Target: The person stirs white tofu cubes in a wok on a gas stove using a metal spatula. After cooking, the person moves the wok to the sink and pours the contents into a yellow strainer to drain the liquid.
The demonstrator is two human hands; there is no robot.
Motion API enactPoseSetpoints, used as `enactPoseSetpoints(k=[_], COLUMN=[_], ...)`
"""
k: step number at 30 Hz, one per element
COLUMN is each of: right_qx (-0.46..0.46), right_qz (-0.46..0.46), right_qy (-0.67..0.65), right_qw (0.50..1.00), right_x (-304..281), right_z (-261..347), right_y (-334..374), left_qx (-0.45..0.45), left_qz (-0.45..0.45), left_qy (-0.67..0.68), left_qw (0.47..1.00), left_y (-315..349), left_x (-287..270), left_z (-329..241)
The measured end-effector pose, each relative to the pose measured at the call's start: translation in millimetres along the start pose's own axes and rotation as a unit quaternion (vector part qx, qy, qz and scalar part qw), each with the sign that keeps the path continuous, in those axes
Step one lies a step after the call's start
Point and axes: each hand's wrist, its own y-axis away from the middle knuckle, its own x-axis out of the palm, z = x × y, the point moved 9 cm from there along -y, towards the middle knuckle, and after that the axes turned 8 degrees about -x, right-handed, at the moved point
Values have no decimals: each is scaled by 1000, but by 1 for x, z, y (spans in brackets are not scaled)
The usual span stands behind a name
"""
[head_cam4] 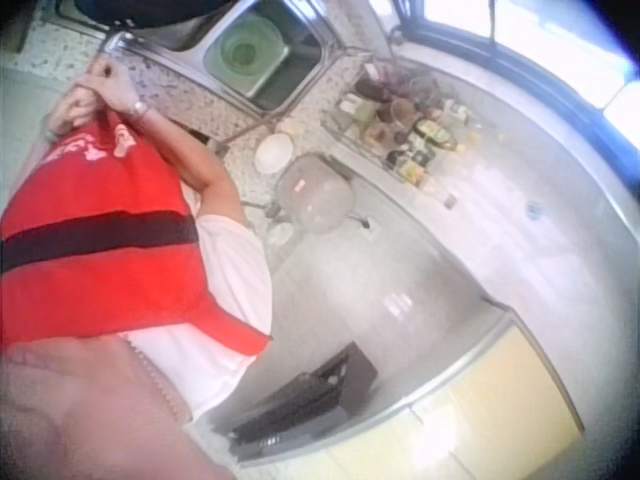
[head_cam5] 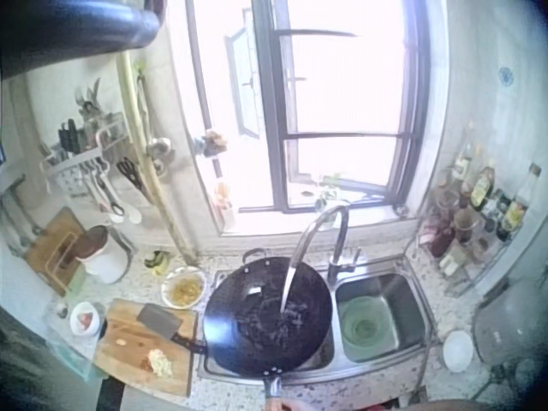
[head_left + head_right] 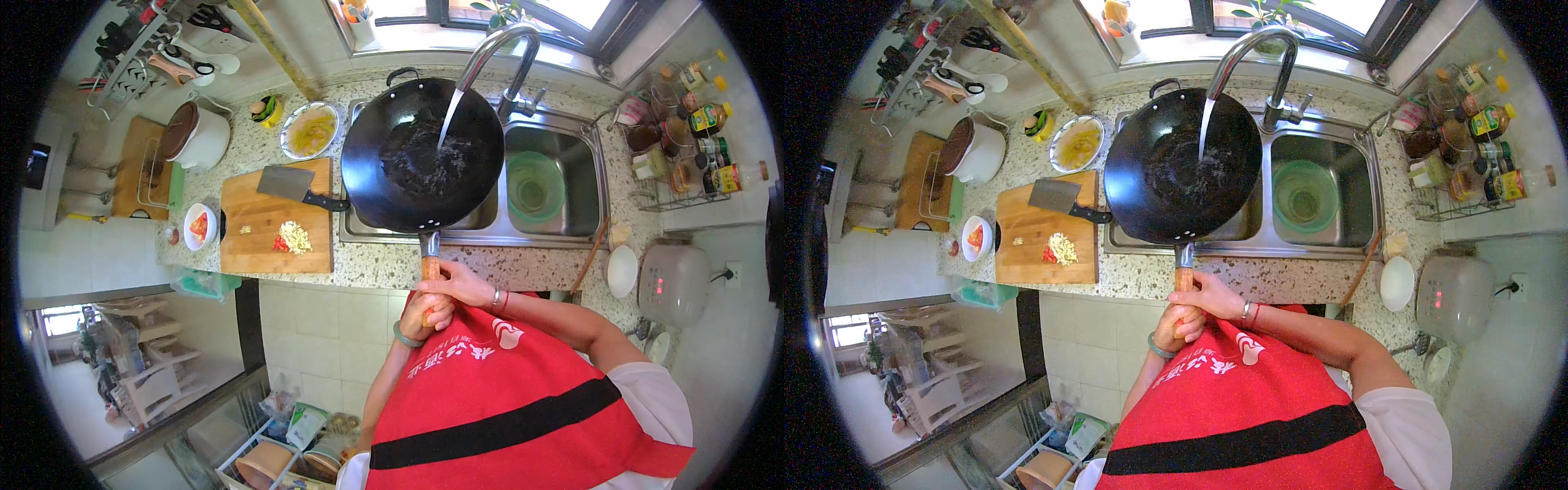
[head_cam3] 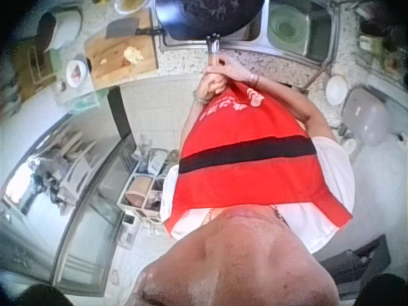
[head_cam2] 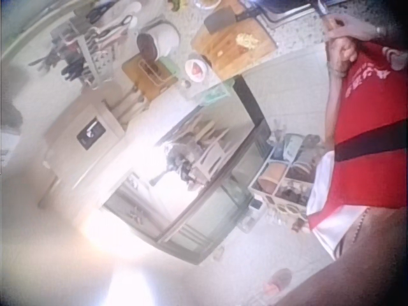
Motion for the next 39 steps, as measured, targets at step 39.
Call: enactPoseSetpoints(k=[39], right_qx=[5], right_qz=[279], right_qy=[-49], right_qw=[959], right_x=[-5], right_z=[104], right_y=[22], left_qx=[-37], left_qz=[-50], left_qy=[176], left_qw=[982], left_y=[54], left_x=[78], left_z=[-61])
